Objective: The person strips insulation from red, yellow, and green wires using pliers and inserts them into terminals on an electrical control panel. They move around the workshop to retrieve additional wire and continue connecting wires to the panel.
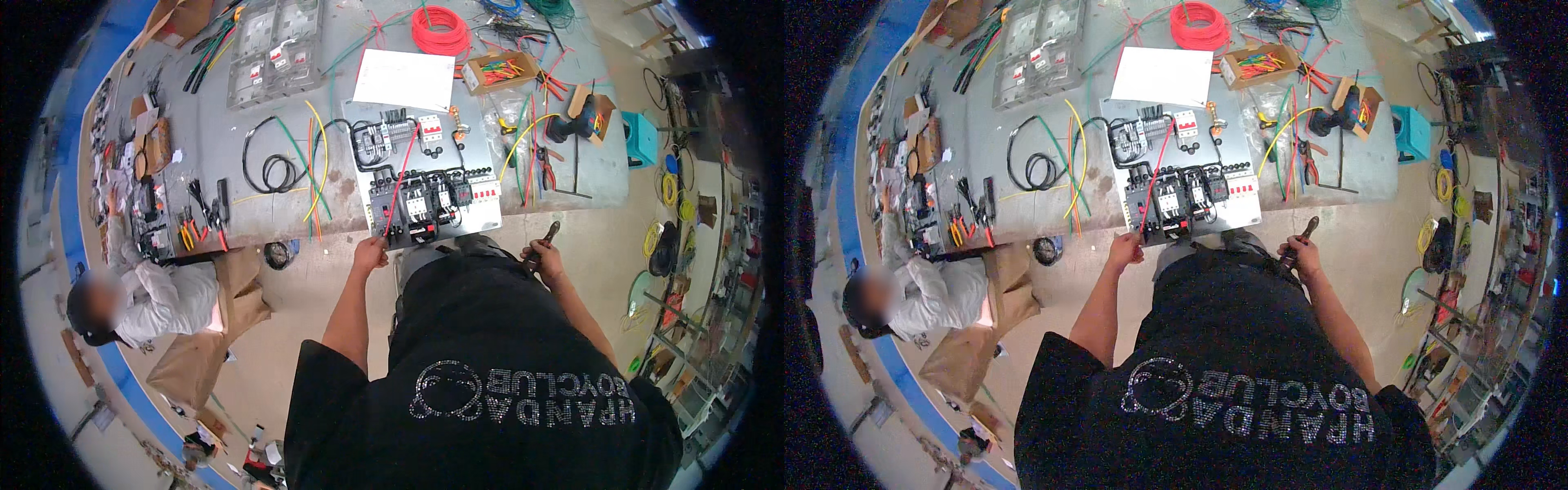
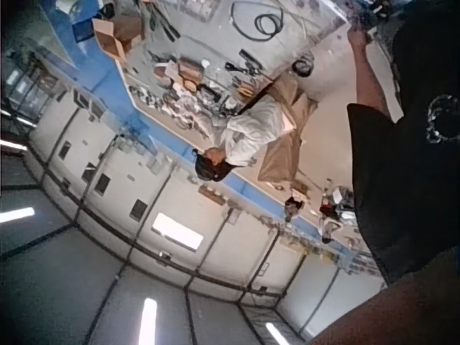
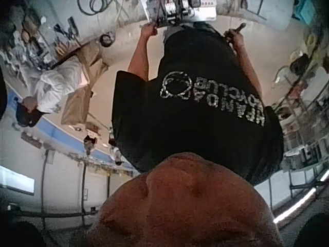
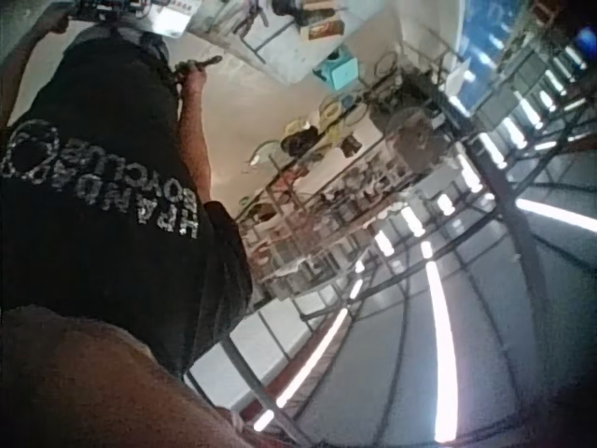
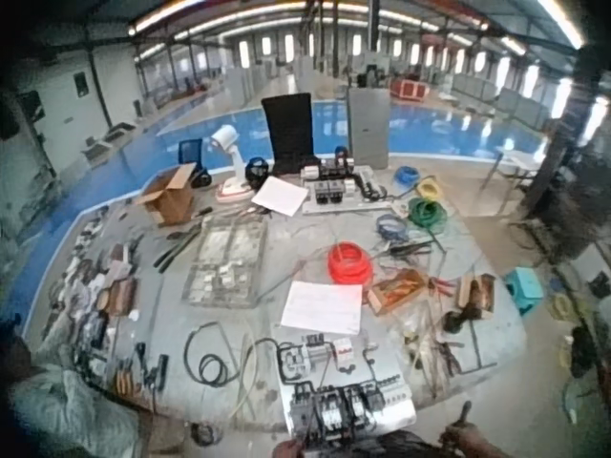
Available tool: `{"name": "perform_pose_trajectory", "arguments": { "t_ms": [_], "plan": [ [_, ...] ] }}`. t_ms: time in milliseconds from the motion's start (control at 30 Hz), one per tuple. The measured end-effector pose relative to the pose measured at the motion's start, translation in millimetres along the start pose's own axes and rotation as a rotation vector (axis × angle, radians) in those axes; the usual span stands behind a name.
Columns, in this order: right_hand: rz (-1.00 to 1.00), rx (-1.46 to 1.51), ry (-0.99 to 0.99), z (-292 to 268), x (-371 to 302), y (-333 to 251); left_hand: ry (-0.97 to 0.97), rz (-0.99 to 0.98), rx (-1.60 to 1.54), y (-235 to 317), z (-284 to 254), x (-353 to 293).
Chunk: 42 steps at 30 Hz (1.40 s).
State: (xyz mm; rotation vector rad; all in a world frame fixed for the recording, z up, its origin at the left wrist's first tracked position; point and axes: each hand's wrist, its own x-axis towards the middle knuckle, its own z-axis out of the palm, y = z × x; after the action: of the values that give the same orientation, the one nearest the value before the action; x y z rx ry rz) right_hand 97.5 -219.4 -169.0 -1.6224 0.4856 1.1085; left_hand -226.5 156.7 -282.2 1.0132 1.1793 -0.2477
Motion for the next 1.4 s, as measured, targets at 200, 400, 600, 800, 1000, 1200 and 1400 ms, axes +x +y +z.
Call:
{"name": "perform_pose_trajectory", "arguments": {
  "t_ms": [200, 400, 600, 800, 1000, 1200, 1400],
  "plan": [
    [0.009, -0.056, 0.024, -2, 0, 1, -0.061, -0.105, 0.078, 0, -10, 9],
    [0.0, -0.033, -0.017, -1, -6, -7, -0.095, -0.144, 0.097, 7, -12, 7],
    [0.003, -0.028, 0.001, 0, -6, -9, -0.133, -0.045, 0.008, 6, -8, -5],
    [0.007, -0.018, 0.028, -7, 0, -2, -0.238, 0.132, -0.339, 13, -12, -43],
    [0.022, -0.022, 0.035, -3, -1, -2, -0.072, 0.28, -0.423, 26, -54, -67],
    [0.006, -0.033, 0.022, -3, 3, 0, 0.284, 0.1, -0.235, 45, -100, -58],
    [-0.001, 0.019, 0.035, -10, 0, 9, 0.362, 0.015, -0.289, -39, -90, -18]
  ]
}}
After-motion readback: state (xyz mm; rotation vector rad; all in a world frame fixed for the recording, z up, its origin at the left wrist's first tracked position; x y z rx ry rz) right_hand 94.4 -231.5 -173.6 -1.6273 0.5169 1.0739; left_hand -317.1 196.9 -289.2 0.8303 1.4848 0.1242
